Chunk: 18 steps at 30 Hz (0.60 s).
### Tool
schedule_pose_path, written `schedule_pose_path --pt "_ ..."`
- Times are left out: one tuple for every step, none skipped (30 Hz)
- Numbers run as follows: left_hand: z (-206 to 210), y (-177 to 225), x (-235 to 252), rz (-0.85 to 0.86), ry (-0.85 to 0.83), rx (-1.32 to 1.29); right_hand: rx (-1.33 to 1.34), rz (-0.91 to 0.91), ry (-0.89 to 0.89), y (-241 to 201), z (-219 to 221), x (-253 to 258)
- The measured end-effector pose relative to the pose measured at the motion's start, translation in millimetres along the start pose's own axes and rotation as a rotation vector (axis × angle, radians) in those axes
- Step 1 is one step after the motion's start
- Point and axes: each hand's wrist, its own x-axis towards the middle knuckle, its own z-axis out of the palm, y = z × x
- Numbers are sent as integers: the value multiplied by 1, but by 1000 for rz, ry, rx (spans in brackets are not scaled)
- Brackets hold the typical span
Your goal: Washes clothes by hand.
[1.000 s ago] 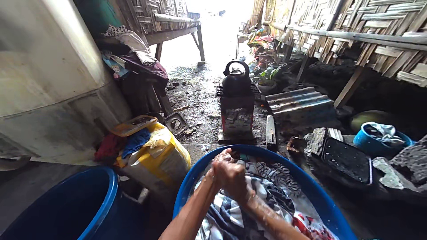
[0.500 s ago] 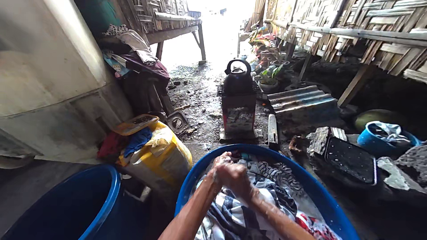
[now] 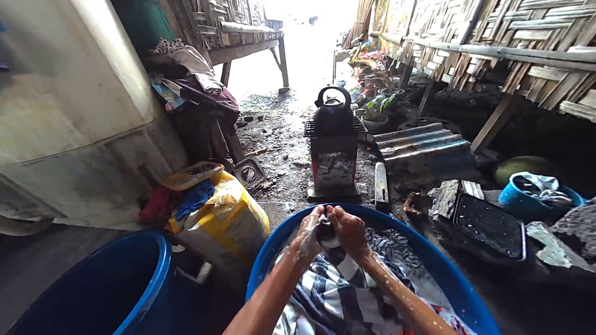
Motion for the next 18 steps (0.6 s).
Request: schedule_pose_path --pt "0 1 2 21 15 20 44 125 -104 -3 -6 8" --pt "-1 3 5 53 43 68 107 254 -201 -6 -14 18" --pt "-6 7 9 86 88 152 179 369 -274 -7 -20 26" --pt "-12 11 13 105 137 266 236 453 -324 -6 -25 33" --pt "-19 14 15 109 178 421 279 502 -359 -2 -28 35" --pt "-27 17 16 93 188 569 301 527 -383 3 -30 36" --pt "-32 20 17 67 182 671 309 536 -399 7 -31 35" --pt "-35 20 16 48 158 717 300 534 -419 10 -33 33" --pt "-35 18 13 36 110 708 289 526 -448 10 -33 32" --pt "-35 15 11 19 29 660 299 515 -483 8 -31 30" --pt "-34 13 10 3 -75 592 334 505 -521 5 -28 27" --pt "-33 10 11 10 -162 517 388 500 -556 0 -25 24" --pt "-31 4 14 40 -215 445 454 501 -586 -7 -22 22" --pt "-28 0 17 60 -237 362 530 508 -613 -14 -20 21" --pt "-26 -1 19 64 -228 272 620 525 -632 -19 -21 22" --pt "-24 -1 19 65 -188 185 705 548 -640 -21 -24 25" --pt "-22 0 20 68 -141 113 769 568 -633 -21 -29 29" --pt "-22 1 21 87 -116 62 774 565 -591 -20 -34 33"
